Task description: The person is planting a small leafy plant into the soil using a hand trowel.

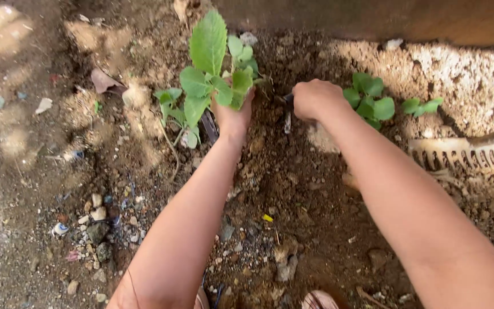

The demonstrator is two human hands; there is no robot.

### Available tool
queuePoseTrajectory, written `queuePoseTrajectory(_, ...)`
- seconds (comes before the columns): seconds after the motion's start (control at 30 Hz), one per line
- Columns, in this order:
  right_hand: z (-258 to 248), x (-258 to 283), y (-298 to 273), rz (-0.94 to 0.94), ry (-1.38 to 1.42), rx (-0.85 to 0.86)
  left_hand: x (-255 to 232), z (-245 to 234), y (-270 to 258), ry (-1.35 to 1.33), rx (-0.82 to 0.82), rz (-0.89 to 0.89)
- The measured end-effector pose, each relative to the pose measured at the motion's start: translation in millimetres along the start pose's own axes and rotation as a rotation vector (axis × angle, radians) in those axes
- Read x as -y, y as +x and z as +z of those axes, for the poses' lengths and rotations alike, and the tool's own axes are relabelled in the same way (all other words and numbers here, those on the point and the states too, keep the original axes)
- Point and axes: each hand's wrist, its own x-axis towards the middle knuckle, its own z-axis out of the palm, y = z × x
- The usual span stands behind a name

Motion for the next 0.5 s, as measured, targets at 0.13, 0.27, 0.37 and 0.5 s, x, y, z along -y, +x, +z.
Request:
queuePoseTrajectory(0.13, -28.3, 4.3, 8.3, 0.027, -0.083, 0.144, 6.7, -3.8, 13.0, -0.513, -0.009, -0.186)
queuePoseTrajectory(0.27, -20.8, -10.0, 10.9, 0.026, -0.014, 0.135, 4.9, -1.6, 20.6, -0.609, -0.017, -0.239)
queuePoseTrajectory(0.37, -7.3, -3.5, -17.8, 0.060, 0.066, 0.109, 17.2, 11.9, 22.3, -1.088, -0.024, -0.372)
queuePoseTrajectory(0.5, 43.3, -1.7, -42.6, 0.047, 0.024, -0.016, 9.0, 16.7, 2.4, -1.406, -0.017, -0.489)
